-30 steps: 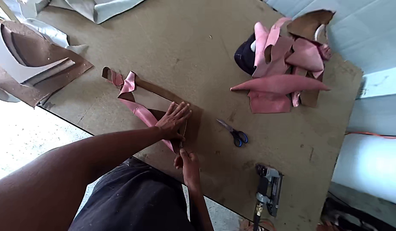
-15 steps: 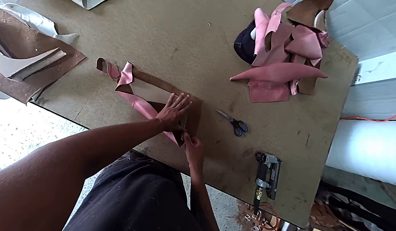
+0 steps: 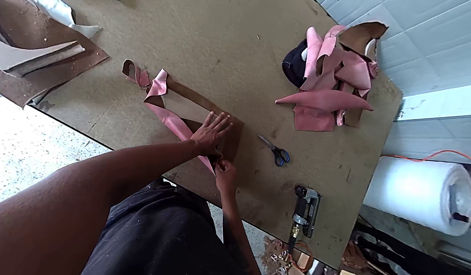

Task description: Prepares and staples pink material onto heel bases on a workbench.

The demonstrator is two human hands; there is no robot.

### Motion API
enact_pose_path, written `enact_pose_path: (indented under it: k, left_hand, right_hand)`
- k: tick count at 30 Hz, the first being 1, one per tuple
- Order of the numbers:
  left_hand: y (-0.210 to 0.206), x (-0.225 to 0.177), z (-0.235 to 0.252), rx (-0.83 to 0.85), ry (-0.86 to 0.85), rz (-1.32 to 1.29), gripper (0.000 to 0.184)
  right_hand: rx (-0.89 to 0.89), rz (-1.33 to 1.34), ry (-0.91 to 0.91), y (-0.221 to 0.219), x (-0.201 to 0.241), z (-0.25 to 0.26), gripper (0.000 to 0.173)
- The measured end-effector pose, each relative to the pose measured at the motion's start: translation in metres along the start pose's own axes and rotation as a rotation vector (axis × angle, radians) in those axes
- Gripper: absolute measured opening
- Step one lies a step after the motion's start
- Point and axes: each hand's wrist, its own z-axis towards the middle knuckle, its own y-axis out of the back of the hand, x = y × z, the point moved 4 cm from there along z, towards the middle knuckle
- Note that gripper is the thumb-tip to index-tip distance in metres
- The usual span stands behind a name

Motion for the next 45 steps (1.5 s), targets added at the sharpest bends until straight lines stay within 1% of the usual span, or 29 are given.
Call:
enact_pose_path:
  k: [3, 9, 16, 20, 23, 26, 27, 29, 30, 31, 32, 33, 34, 36, 37, 39, 40, 42, 45]
  left_hand:
    - [0.0, 0.001, 0.0, 0.015, 0.003, 0.006, 0.136]
    - [0.003, 0.001, 0.001, 0.05, -0.011, -0.001, 0.136]
    - [0.004, 0.0, 0.002, 0.046, -0.003, 0.014, 0.136]
    - [0.002, -0.001, -0.001, 0.042, -0.005, 0.022, 0.135]
    - [0.003, -0.004, 0.001, 0.042, -0.003, 0.017, 0.133]
    - [0.001, 0.001, 0.0, 0.038, 0.004, 0.023, 0.134]
    - [-0.001, 0.001, -0.001, 0.032, -0.001, 0.021, 0.134]
    - [-0.001, -0.003, 0.001, 0.043, -0.01, 0.035, 0.135]
    - [0.0, -0.003, 0.001, 0.052, -0.01, 0.041, 0.135]
    - [0.002, -0.003, 0.0, 0.051, -0.009, 0.04, 0.135]
    - [0.003, -0.002, 0.0, 0.048, -0.008, 0.035, 0.135]
    - [0.004, -0.001, 0.0, 0.048, -0.005, 0.035, 0.135]
    - [0.004, 0.0, 0.001, 0.055, -0.002, 0.037, 0.134]
    - [0.004, -0.002, 0.003, 0.077, -0.003, 0.045, 0.134]
    - [0.003, -0.002, 0.003, 0.085, -0.003, 0.05, 0.132]
    - [0.005, 0.0, 0.002, 0.096, 0.006, 0.067, 0.128]
    - [0.004, 0.001, 0.001, 0.091, 0.006, 0.071, 0.127]
    - [0.002, 0.001, 0.003, 0.076, -0.001, 0.068, 0.128]
    - [-0.001, 0.002, 0.004, 0.06, -0.003, 0.053, 0.128]
  right_hand:
    - [-0.025, -0.056, -0.009, -0.001, 0.006, 0.001, 0.016]
    - [-0.08, 0.035, -0.019, -0.004, 0.004, -0.004, 0.018]
    - [-0.129, 0.012, -0.035, -0.006, 0.005, -0.008, 0.018]
    - [-0.09, -0.021, -0.019, -0.007, 0.006, -0.013, 0.015]
    - [-0.012, -0.039, -0.011, -0.003, -0.01, -0.023, 0.021]
    - [-0.036, 0.062, -0.025, 0.025, -0.044, -0.027, 0.027]
    - [-0.075, 0.108, -0.053, 0.042, -0.06, -0.026, 0.029]
    - [-0.209, 0.179, -0.08, 0.084, -0.086, -0.015, 0.034]
    - [-0.279, 0.191, -0.068, 0.103, -0.094, -0.009, 0.04]
    - [-0.329, 0.179, -0.068, 0.117, -0.095, -0.005, 0.053]
    - [-0.358, 0.173, -0.058, 0.124, -0.087, -0.005, 0.061]
    - [-0.347, 0.16, -0.03, 0.123, -0.072, -0.007, 0.064]
    - [-0.29, 0.138, 0.005, 0.113, -0.054, -0.012, 0.062]
    - [-0.147, 0.082, 0.051, 0.068, -0.022, -0.019, 0.058]
    - [-0.106, 0.056, 0.071, 0.041, -0.011, -0.019, 0.056]
    - [-0.109, 0.016, 0.086, 0.0, 0.003, -0.012, 0.045]
    - [-0.123, 0.001, 0.086, -0.009, 0.006, -0.009, 0.037]
    - [-0.128, -0.034, 0.109, -0.006, 0.007, -0.004, 0.025]
    - [-0.1, -0.096, 0.201, 0.009, -0.006, 0.004, 0.018]
